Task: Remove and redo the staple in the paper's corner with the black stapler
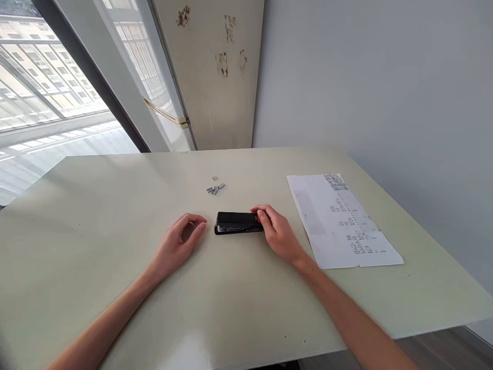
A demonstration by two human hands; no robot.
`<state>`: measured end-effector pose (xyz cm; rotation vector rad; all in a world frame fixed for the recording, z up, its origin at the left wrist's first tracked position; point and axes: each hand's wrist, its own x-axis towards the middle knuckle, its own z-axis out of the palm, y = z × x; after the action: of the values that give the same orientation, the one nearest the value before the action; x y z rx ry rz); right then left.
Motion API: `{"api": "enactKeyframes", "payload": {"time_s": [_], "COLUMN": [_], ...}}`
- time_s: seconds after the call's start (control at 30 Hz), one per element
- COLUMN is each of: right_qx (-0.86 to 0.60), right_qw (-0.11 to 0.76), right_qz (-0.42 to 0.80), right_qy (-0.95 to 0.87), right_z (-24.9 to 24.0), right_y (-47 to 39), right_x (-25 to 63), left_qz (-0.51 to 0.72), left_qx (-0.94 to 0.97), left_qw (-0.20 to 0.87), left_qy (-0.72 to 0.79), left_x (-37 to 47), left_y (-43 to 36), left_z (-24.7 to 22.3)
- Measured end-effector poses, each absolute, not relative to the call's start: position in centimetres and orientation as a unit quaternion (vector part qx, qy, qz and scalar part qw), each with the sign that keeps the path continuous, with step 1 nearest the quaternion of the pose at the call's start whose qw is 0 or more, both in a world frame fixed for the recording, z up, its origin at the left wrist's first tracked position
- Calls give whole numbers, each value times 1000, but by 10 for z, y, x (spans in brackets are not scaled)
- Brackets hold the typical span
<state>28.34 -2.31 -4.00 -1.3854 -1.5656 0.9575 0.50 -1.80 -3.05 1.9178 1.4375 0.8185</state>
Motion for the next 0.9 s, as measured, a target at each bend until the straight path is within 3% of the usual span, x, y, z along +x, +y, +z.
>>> {"api": "enactKeyframes", "payload": {"time_s": [0.6,0.8,0.9], "right_qx": [-582,-545,-557], "right_qw": [373,331,329], "right_qz": [351,346,403], "right_qy": [-632,-688,-647], "right_z": [-42,-39,-31], "right_y": [-24,-28,-30], "right_x": [279,277,274], "left_qz": [390,447,492], "left_qx": [636,578,508], "left_qw": [349,428,518], "left_qy": [567,531,481], "left_x": [2,2,2], "left_y": [-14,-16,-13], "left_z": [-34,-29,-27]}}
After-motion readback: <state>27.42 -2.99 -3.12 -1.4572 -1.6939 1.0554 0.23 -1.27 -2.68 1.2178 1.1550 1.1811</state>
